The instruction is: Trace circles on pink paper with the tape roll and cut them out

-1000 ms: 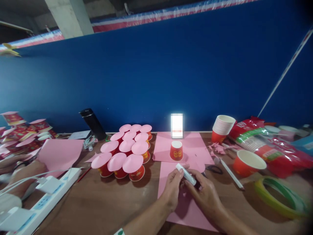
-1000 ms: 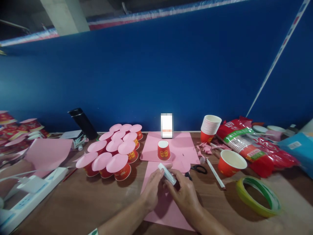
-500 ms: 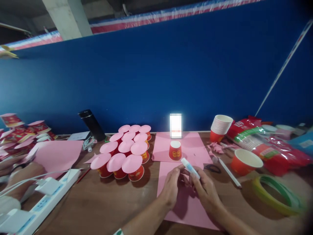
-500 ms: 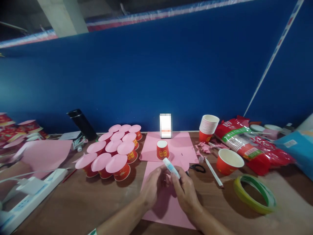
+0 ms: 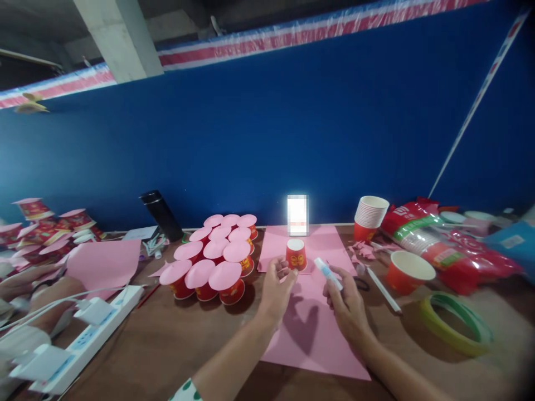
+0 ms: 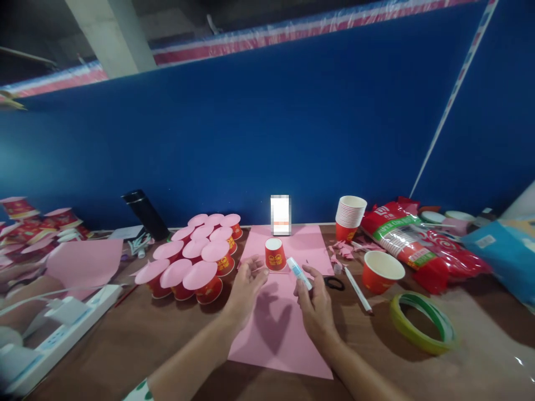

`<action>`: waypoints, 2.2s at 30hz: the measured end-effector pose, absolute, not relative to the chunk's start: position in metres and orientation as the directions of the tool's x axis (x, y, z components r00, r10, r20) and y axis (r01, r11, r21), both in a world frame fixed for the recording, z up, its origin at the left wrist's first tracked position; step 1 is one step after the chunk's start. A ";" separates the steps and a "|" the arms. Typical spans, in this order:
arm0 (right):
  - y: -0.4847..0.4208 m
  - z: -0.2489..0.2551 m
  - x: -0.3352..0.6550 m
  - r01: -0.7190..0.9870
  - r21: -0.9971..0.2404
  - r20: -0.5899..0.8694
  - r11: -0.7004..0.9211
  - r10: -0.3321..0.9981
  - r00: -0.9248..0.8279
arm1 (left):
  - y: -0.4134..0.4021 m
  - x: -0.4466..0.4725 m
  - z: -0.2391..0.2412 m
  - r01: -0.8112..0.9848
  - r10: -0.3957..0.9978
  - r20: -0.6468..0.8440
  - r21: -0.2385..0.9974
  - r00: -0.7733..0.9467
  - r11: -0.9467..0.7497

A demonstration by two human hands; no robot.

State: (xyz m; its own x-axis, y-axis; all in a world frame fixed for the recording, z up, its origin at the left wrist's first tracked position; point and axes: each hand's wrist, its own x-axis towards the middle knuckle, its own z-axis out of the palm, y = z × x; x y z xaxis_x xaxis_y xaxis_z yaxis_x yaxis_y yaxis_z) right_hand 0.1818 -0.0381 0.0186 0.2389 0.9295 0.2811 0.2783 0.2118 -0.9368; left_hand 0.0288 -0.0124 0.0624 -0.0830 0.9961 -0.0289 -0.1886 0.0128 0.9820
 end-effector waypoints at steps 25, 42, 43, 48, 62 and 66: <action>-0.024 0.027 0.201 -0.117 -0.953 0.214 0.281 0.891 0.401 | 0.020 0.030 0.034 0.099 0.976 0.195 0.974 0.096 -0.204; -0.030 0.030 0.195 -0.231 -0.949 0.126 0.212 0.933 0.337 | -0.010 0.018 0.016 0.027 0.953 0.111 0.992 0.282 -0.124; -0.032 0.032 0.195 -0.204 -0.956 0.136 0.213 0.933 0.333 | -0.011 0.018 0.018 0.044 0.945 0.127 0.988 0.302 -0.147; -0.039 0.043 0.194 0.020 -0.972 0.225 0.233 0.909 0.351 | -0.014 0.020 0.023 0.021 0.894 0.183 0.978 0.408 -0.210; -0.039 0.048 0.192 0.021 -0.972 0.227 0.234 0.910 0.348 | -0.014 0.019 0.015 -0.246 0.933 0.050 0.968 0.356 0.042; -0.039 0.048 0.191 0.025 -0.967 0.246 0.253 0.905 0.347 | -0.012 0.018 0.013 -0.272 0.942 0.025 0.960 0.335 0.071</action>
State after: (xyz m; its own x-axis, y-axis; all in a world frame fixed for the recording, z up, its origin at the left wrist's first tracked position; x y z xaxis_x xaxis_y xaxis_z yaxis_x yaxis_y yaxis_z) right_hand 0.1910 -0.0391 0.0478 0.3472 0.9050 0.2460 0.0247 0.2534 -0.9670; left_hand 0.0184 -0.0122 0.0126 0.3352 0.9418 0.0254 -0.2719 0.0709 0.9597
